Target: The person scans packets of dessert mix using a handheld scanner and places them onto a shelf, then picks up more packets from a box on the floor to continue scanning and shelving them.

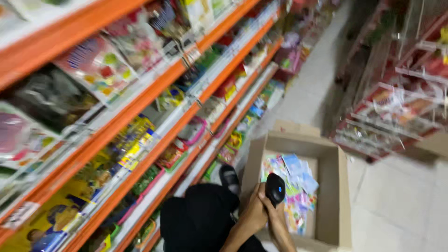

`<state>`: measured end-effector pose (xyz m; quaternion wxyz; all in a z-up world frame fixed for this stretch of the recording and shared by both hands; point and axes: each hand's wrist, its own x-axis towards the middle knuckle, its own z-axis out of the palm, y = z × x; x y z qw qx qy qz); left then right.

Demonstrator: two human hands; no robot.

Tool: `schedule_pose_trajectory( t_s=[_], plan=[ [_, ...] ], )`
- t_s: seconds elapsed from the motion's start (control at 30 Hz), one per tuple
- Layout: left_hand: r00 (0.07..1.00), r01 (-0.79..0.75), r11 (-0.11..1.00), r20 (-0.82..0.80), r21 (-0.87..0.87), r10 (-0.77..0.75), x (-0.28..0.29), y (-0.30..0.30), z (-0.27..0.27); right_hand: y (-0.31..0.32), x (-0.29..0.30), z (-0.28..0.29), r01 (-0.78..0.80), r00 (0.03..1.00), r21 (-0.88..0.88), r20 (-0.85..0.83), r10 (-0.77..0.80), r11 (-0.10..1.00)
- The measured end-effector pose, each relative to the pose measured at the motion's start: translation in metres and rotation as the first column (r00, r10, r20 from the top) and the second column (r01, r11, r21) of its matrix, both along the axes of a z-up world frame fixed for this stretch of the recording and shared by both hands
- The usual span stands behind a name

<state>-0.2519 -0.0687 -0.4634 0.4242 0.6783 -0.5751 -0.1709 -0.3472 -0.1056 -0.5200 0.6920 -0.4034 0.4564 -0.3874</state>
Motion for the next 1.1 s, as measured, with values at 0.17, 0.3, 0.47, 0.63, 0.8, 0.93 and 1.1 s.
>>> schedule_pose_trajectory(
  t_s=[0.17, 0.3, 0.47, 0.63, 0.8, 0.93, 1.1],
  plan=[
    [0.683, 0.265, 0.964, -0.713, 0.036, -0.161, -0.058, 0.035, -0.071, 0.001, -0.132, -0.002, -0.654, 0.629, 0.030, -0.533, 0.566, 0.756],
    [0.737, 0.276, 0.933, -0.674, 0.232, -0.050, -0.045, 0.029, -0.105, -0.046, -0.158, 0.007, -0.748, 0.550, 0.021, -0.540, 0.637, 0.663],
    [0.664, 0.194, 0.903, -0.729, 0.383, 0.166, -0.030, 0.018, -0.121, -0.122, -0.135, -0.104, -0.610, 0.531, -0.195, -0.820, 0.214, 0.768],
    [0.666, 0.108, 0.873, -0.687, 0.476, 0.292, -0.031, 0.020, -0.126, -0.149, -0.091, -0.186, -0.610, 0.161, 0.116, -0.951, 0.266, 0.784],
    [0.385, 0.025, 0.867, -0.805, 0.498, 0.452, -0.023, 0.020, -0.120, -0.149, -0.084, -0.202, -0.630, 0.183, 0.014, -0.969, 0.166, 0.776],
    [0.256, 0.009, 0.942, -0.912, 0.334, 0.321, -0.022, 0.021, -0.125, -0.149, -0.094, -0.208, -0.617, 0.272, -0.054, -0.951, 0.147, 0.785],
    [0.304, 0.065, 0.906, -0.873, 0.418, 0.381, -0.021, 0.028, -0.129, -0.143, -0.103, -0.207, -0.658, 0.171, -0.029, -0.979, 0.112, 0.752]
  ],
)
